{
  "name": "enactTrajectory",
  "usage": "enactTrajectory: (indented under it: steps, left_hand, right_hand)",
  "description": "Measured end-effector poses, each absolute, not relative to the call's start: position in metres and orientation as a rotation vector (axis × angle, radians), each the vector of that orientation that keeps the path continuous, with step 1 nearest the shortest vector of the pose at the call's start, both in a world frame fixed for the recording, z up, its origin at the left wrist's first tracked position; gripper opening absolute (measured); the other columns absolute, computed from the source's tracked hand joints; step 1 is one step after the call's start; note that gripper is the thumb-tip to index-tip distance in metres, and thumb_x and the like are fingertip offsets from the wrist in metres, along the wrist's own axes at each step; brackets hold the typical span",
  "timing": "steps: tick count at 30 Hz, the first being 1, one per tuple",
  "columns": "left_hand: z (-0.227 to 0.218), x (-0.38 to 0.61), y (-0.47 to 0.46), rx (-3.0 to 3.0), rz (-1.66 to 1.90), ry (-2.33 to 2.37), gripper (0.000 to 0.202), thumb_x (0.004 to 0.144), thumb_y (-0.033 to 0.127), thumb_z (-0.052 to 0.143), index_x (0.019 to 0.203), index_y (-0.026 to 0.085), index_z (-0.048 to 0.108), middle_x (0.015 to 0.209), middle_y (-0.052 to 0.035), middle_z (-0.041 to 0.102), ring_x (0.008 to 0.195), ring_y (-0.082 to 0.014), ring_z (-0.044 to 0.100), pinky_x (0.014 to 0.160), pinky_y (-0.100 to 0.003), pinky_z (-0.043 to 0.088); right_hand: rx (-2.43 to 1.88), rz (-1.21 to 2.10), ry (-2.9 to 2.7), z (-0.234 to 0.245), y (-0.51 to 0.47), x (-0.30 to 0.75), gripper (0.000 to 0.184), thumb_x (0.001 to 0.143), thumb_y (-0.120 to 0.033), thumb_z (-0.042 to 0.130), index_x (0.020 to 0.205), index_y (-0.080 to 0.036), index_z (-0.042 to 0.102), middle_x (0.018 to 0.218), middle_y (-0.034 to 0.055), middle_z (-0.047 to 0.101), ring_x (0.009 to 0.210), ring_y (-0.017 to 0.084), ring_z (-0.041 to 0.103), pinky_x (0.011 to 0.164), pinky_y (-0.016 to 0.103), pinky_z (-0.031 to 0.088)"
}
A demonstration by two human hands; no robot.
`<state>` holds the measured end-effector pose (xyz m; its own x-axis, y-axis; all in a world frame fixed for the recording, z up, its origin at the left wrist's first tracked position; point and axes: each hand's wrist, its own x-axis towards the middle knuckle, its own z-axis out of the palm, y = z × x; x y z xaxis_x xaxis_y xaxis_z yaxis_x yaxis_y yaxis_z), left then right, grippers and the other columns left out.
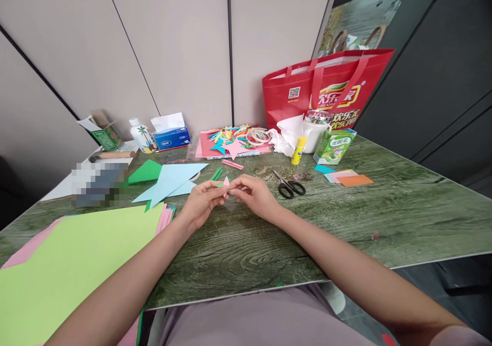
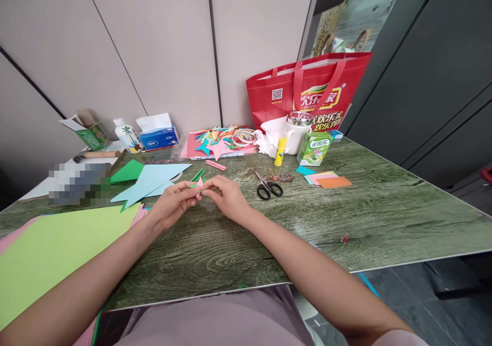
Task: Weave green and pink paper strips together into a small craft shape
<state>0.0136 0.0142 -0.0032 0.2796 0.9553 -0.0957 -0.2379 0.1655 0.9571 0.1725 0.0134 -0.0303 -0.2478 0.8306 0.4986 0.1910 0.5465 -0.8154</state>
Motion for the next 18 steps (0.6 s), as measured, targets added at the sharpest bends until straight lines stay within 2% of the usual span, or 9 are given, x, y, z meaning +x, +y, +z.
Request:
enactTrajectory:
  steps: [3,7,12,18]
  left_hand:
    - [-0.0037,0.0143,0.0134,1.062,1.021,0.858,0.019,0.056,0.019,0.075,0.069,0.011,0.064,0.057,-0.0014,0.063,0.052,-0.0084,0.055,0.048,-0.018,0.042]
    - [-0.0044,0.0156,0.0118,1.089,1.011,0.827,0.021,0.057,0.021,0.075,0.071,0.011,0.063,0.06,-0.0028,0.065,0.057,-0.0113,0.059,0.054,-0.021,0.046]
    - [-0.0059,0.0168,0.0099,1.105,1.038,0.792,0.029,0.058,0.021,0.076,0.081,0.012,0.061,0.067,-0.0032,0.067,0.063,-0.0135,0.063,0.061,-0.025,0.05]
    - [-0.004,0.0171,0.0084,1.208,1.056,0.8,0.04,0.057,0.023,0.076,0.093,0.012,0.061,0.076,-0.005,0.067,0.067,-0.0162,0.063,0.061,-0.029,0.052]
  right_hand:
    - [-0.843,1.011,-1.551,-0.0299,0.0137,0.1692,0.015,0.071,-0.033,0.064,0.076,-0.019,0.064,0.073,0.0022,0.061,0.06,0.013,0.057,0.054,0.027,0.05]
    - [-0.803,1.19,-1.334,-0.0276,0.0114,0.1665,0.021,0.062,-0.034,0.071,0.072,-0.017,0.064,0.065,0.0003,0.064,0.057,0.013,0.059,0.058,0.028,0.051]
    - [-0.767,1.301,-1.205,-0.0258,0.009,0.1664,0.025,0.057,-0.034,0.074,0.07,-0.016,0.064,0.061,0.0001,0.065,0.058,0.013,0.061,0.061,0.028,0.051]
    - [-0.784,1.291,-1.191,-0.0229,0.0071,0.1661,0.024,0.057,-0.033,0.074,0.071,-0.016,0.064,0.062,-0.0001,0.065,0.056,0.011,0.059,0.06,0.027,0.049]
